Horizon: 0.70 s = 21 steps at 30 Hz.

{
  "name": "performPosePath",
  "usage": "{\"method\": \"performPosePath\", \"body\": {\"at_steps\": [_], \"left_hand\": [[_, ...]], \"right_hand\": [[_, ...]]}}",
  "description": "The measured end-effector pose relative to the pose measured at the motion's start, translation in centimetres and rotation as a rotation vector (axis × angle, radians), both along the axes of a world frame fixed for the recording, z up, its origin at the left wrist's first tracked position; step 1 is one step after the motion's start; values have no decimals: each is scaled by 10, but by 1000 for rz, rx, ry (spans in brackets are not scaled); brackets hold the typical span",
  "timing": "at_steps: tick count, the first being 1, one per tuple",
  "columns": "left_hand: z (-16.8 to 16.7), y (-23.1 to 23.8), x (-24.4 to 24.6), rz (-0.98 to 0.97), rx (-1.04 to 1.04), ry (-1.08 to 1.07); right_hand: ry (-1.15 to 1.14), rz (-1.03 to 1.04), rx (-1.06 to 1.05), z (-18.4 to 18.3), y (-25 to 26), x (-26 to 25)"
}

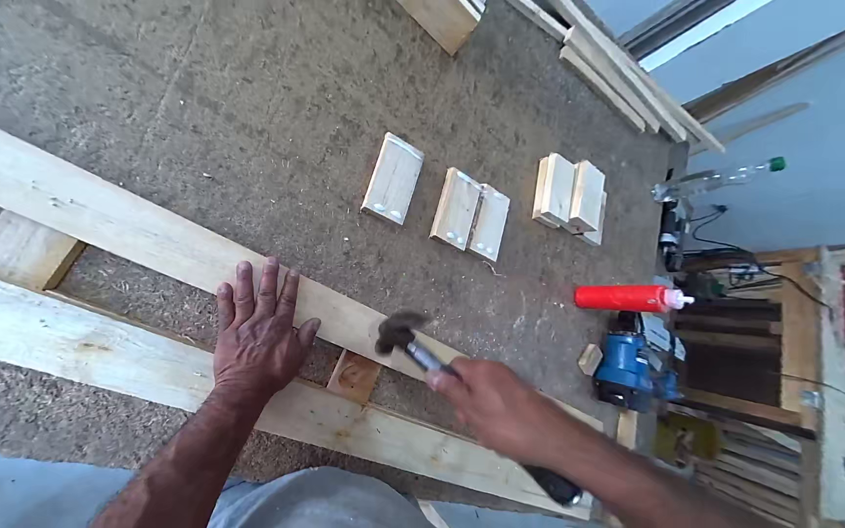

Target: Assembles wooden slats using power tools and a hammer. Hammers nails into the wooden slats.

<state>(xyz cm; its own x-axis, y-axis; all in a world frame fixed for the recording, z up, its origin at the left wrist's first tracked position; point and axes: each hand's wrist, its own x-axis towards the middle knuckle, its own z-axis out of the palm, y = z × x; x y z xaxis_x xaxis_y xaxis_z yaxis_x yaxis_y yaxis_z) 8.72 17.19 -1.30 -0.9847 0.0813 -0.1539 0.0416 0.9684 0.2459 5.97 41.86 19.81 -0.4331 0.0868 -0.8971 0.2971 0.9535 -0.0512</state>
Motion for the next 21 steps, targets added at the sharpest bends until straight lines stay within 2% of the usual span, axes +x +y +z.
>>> {"method": "performPosePath", "body": {"at_steps": [3, 5, 6, 7, 9, 10, 11, 12, 14, 16, 17, 18, 19, 21], "left_hand": [[-2, -1, 3, -8, -4, 2], [-2, -2, 3, -9, -6, 17], [-3, -2, 3, -7, -2, 22], [-2, -2, 3, -3, 4, 21], [-1, -1, 4, 2, 16, 18], [0, 0, 2, -1, 17, 18], [0, 0, 0, 2, 16, 24], [-1, -1, 2, 10, 15, 22], [-2, -1, 3, 3, 13, 17], [-1, -1, 3, -1, 10, 9], [-1, -1, 3, -2, 10, 5], [-2, -1, 2, 1, 13, 10], [-3, -2, 2, 6, 18, 19], [-3, -1, 3, 10, 28, 33]], "right_hand": [[464, -140, -151, 24, 4, 1], [731, -195, -269, 17, 0, 6], [713, -185, -275, 7, 1, 14], [555, -147, -214, -1, 3, 21], [10, -65, 2, -6, 1, 13], [-138, -54, 45, -3, 1, 5], [-190, -61, 52, 8, 2, -5], [-157, -88, 35, 21, 1, -11], [117, -174, -37, 43, -1, -14], [521, -231, -155, 37, -1, -8], [631, -238, -192, 25, 0, -1], [622, -218, -191, 11, 4, 9], [464, -182, -146, 0, 10, 19], [-55, -93, 23, -12, 17, 24]]}}
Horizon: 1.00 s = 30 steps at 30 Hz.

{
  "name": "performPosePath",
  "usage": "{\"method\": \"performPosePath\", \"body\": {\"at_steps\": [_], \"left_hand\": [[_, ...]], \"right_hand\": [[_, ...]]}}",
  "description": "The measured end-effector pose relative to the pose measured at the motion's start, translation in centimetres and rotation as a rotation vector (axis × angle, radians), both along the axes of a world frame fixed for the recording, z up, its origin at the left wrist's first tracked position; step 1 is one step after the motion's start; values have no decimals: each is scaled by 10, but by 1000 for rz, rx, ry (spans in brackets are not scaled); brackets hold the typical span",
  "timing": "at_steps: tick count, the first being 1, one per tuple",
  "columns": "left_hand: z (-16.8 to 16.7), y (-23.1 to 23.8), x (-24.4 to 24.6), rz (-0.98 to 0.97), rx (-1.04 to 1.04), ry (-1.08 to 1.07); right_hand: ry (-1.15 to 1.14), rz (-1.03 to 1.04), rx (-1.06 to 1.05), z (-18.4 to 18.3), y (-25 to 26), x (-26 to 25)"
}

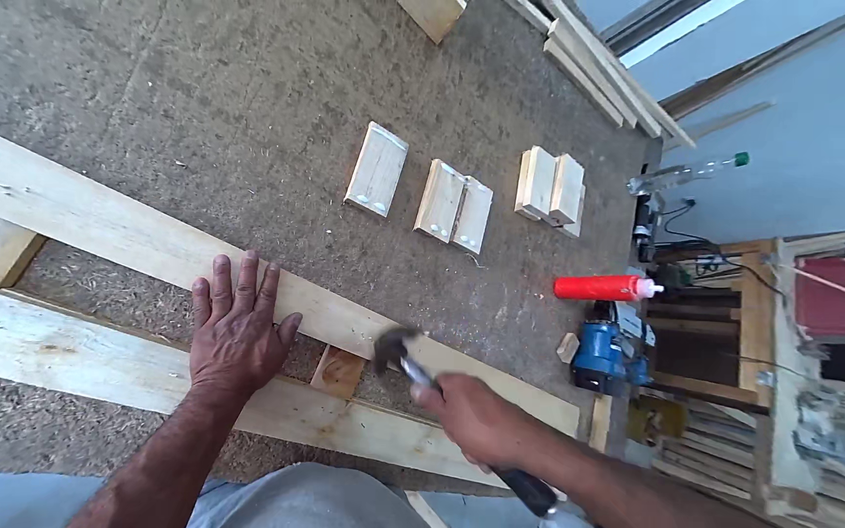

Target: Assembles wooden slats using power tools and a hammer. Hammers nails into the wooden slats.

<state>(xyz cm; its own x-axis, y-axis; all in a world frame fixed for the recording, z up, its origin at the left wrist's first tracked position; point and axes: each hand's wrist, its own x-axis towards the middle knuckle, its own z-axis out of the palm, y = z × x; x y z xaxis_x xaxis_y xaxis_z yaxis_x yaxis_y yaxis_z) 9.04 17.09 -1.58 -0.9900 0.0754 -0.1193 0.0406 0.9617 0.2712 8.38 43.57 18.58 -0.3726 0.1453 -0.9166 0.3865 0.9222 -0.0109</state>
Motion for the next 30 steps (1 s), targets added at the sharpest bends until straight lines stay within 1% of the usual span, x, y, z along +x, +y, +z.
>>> {"method": "performPosePath", "body": {"at_steps": [1, 2, 3, 4, 6, 7, 8, 9, 10, 11, 13, 14, 15, 16, 17, 18, 20, 21, 22, 23, 24, 25, 26, 27, 28, 29, 30], "left_hand": [[0, 0, -2, -3, 1, 0], [0, 1, -3, -2, 4, 2], [0, 1, -2, 4, 7, -1], [1, 1, -1, 3, 6, -8], [2, 0, -1, -3, -7, -22], [2, 0, -1, -5, -13, -17], [2, 0, -1, -6, -17, -13], [2, 0, -1, -6, -16, -12], [2, 0, -1, -6, -15, -12], [1, 0, -1, -3, -13, -9], [1, 0, 0, 1, -10, -8], [1, 0, -1, 1, -11, -8], [0, 1, -2, 5, -14, -8], [1, 1, -1, 8, -16, -12], [1, 0, -1, 4, -18, -16], [1, 0, -2, 3, -21, -21], [1, 0, -1, -2, -27, -26], [1, 0, -1, -3, -28, -20], [1, 0, -1, -1, -28, -12], [0, 0, -1, -2, -26, -6], [0, -1, -2, -2, -24, -3], [0, -1, -2, 1, -21, -5], [-1, -1, -2, 6, -17, -5], [-2, -1, -1, 9, -14, -2], [-2, -1, -1, 5, -12, 3], [-2, -1, -5, 4, -9, 21], [-3, -1, -6, 10, -10, 30]], "right_hand": [[-144, 27, 33, 0, 2, -2], [-188, 38, 38, 6, 2, -8], [-144, 19, 13, 17, -1, -13], [-28, -29, -26, 29, -4, -17], [323, -124, -124, 48, -8, -22], [520, -155, -190, 50, -10, -23], [667, -177, -244, 46, -12, -22], [719, -178, -270, 36, -11, -17], [658, -142, -249, 24, -7, -9], [475, -78, -185, 13, -3, -3], [-25, 80, -22, 4, 0, -3], [-144, 132, 20, 8, 2, -5], [-177, 156, 35, 17, 5, -10], [-139, 135, 23, 30, 6, -12], [-23, 78, -9, 44, 6, -14], [149, 5, -54, 56, 6, -14], [582, -130, -197, 69, -1, -8], [799, -174, -293, 66, -7, -4], [967, -191, -382, 53, -12, 4], [1071, -181, -441, 30, -11, 18], [1097, -134, -436, 0, -4, 36], [1019, -69, -368, -30, 7, 58], [831, -14, -248, -53, 15, 75], [573, -8, -147, -64, 22, 84], [439, -12, -84, -67, 24, 86], [436, -17, -65, -61, 23, 79], [526, -13, -82, -49, 20, 71]]}}
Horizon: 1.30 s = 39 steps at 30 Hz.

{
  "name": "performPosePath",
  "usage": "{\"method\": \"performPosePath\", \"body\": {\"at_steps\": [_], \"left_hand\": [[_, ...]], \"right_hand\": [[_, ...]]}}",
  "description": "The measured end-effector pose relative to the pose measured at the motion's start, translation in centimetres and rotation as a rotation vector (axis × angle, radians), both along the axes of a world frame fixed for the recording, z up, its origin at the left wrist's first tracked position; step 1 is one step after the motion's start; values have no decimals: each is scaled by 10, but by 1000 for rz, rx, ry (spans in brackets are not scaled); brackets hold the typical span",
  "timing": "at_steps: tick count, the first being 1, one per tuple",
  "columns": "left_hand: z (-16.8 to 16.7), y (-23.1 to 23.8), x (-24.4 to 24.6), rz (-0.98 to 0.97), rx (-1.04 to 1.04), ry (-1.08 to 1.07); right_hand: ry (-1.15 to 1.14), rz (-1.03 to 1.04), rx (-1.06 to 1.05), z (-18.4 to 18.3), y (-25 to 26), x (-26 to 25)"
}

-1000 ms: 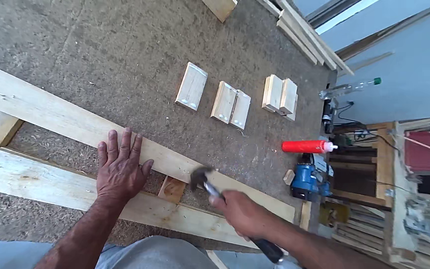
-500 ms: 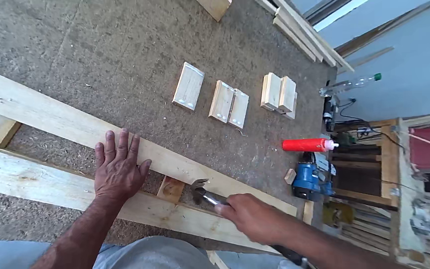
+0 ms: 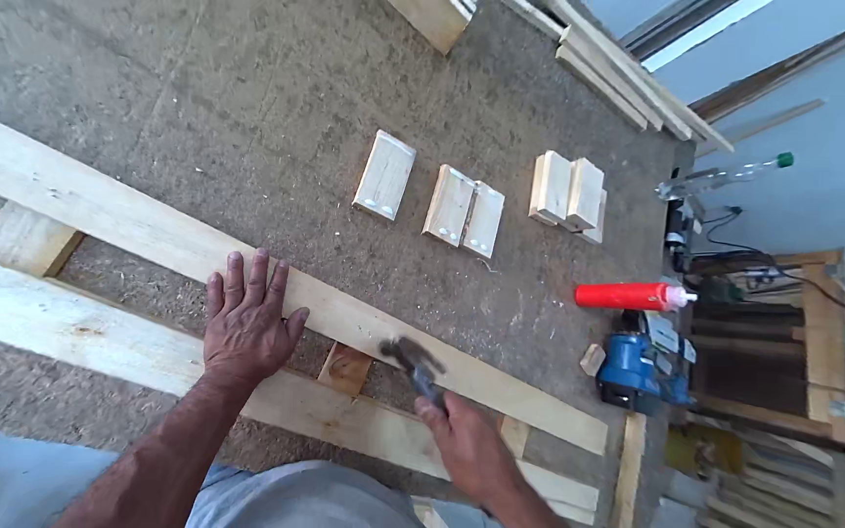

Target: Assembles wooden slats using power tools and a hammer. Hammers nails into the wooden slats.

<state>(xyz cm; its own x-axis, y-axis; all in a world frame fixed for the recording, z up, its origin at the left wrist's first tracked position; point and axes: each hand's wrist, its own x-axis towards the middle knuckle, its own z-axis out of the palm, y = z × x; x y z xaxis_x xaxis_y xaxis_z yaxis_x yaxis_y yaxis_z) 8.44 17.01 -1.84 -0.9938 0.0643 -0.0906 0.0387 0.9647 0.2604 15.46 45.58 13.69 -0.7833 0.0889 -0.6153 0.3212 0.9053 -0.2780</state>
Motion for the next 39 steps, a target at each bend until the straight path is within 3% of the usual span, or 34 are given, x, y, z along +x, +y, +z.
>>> {"method": "performPosePath", "body": {"at_steps": [3, 5, 7, 9, 10, 12, 14, 15, 19, 20, 22, 24, 27, 30, 33, 35, 37, 39], "left_hand": [[1, 2, 4, -12, -10, -27], [1, 1, 4, -7, -20, -23], [2, 0, 4, -5, -28, -23], [4, 1, 5, -3, -40, -27], [5, 2, 3, -1, -45, -24], [4, 2, 5, 3, -58, -44], [3, 3, 6, 1, -62, -40], [3, 2, 5, 7, -63, -33], [5, 1, 6, 12, -73, -34], [5, 1, 4, 13, -81, -33], [3, 0, 7, 18, -92, -42], [4, 2, 6, 17, -92, -29], [3, 8, 8, 32, -49, -15], [11, 0, 5, 20, 67, -88], [47, -42, 2, -32, 545, -138], [70, -98, -1, -43, 687, -76], [64, -164, -9, -16, 496, 40], [45, -221, -18, 13, 239, 55]], "right_hand": [[544, -54, -235, 15, -8, 1], [712, -112, -402, -7, -13, 12], [474, -72, -248, -33, -9, 26], [-26, -48, -85, -25, -10, 5], [-61, -25, -61, -12, -14, -8], [209, 34, -112, 10, -20, -8], [546, 18, -283, 2, -24, 5], [570, 1, -340, -11, -25, 10], [-31, 26, -102, -25, -30, -13], [-14, 34, -96, -15, -31, -19], [245, 49, -144, -8, -29, -1], [495, 30, -185, -29, -23, 22], [163, -19, -83, -48, -10, 27], [78, -7, -69, -29, -12, 19], [61, -153, -284, 2, -38, 33], [56, -304, -434, 25, -76, 46], [43, -334, -461, 33, -119, 50], [0, -221, -417, 35, -163, 40]]}}
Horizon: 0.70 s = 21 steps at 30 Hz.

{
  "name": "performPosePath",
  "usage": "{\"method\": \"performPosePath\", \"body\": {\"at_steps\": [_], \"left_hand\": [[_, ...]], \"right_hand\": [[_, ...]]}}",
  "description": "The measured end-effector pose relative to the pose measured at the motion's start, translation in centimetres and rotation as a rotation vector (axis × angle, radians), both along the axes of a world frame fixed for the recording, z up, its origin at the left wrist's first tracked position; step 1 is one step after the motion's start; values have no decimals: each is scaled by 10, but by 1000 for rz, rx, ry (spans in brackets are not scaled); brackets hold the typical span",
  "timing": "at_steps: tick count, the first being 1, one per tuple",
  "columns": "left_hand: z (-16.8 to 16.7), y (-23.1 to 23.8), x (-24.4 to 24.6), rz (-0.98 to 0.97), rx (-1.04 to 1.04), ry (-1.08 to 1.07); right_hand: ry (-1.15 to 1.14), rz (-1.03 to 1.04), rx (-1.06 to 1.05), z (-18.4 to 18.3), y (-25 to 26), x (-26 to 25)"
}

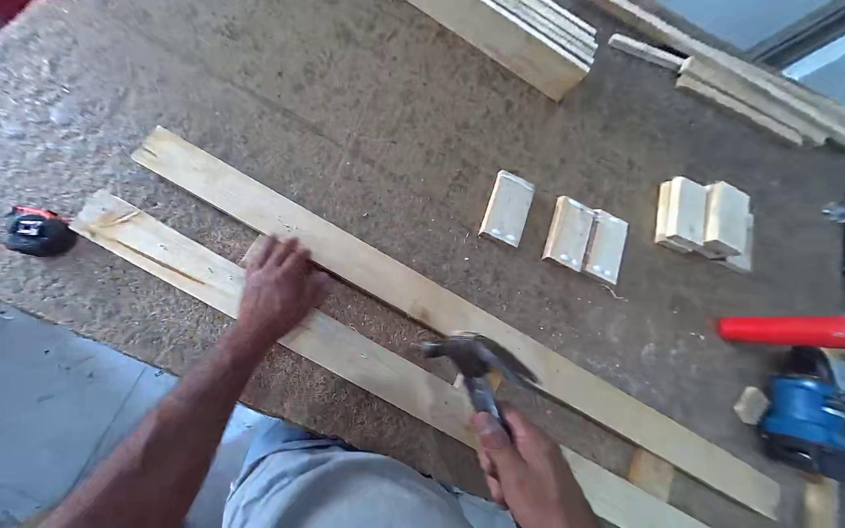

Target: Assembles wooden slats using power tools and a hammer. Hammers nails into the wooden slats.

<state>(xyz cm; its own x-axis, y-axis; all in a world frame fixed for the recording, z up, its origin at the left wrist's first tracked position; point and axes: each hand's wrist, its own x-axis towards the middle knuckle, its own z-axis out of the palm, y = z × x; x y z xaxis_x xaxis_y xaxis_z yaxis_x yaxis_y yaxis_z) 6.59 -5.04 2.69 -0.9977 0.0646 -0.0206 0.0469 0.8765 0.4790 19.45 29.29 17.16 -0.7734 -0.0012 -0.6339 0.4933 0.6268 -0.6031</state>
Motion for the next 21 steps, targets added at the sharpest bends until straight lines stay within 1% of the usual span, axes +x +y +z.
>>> {"method": "performPosePath", "body": {"at_steps": [2, 4, 6, 7, 8, 9, 10, 12, 13, 14, 15, 16, 18, 19, 20, 21], "left_hand": [[-18, -33, -7, 1, -154, -72], [-28, -44, -7, -42, -231, -78], [-28, -42, -7, -44, -231, -99], [-28, -41, -6, -39, -219, -99], [-28, -41, -6, -33, -208, -100], [-29, -41, -7, -26, -199, -100], [-29, -42, -8, -25, -192, -100], [-31, -42, -8, -24, -181, -108], [-31, -41, -8, -20, -179, -107], [-32, -41, -10, -16, -175, -109], [-32, -41, -10, -13, -172, -114], [-31, -41, -9, -15, -173, -121], [-30, -41, -11, -13, -174, -127], [-30, -40, -10, -9, -173, -126], [-29, -40, -9, -5, -172, -126], [-29, -40, -9, -4, -175, -124]], "right_hand": [[5, 207, 75, 7, -46, -26], [61, 355, 151, 27, -92, -47], [240, 409, 224, 41, -125, -55], [318, 405, 253, 42, -135, -54], [342, 395, 283, 38, -140, -52], [287, 391, 334, 30, -140, -49], [132, 404, 415, 23, -137, -47], [-326, 429, 529, 18, -126, -54], [-432, 445, 553, 21, -122, -59], [-457, 470, 574, 30, -121, -65], [-406, 487, 584, 42, -125, -69], [-284, 477, 578, 55, -132, -71], [133, 390, 482, 65, -145, -68], [327, 333, 393, 59, -147, -63], [454, 289, 306, 46, -145, -54], [514, 263, 254, 28, -138, -41]]}}
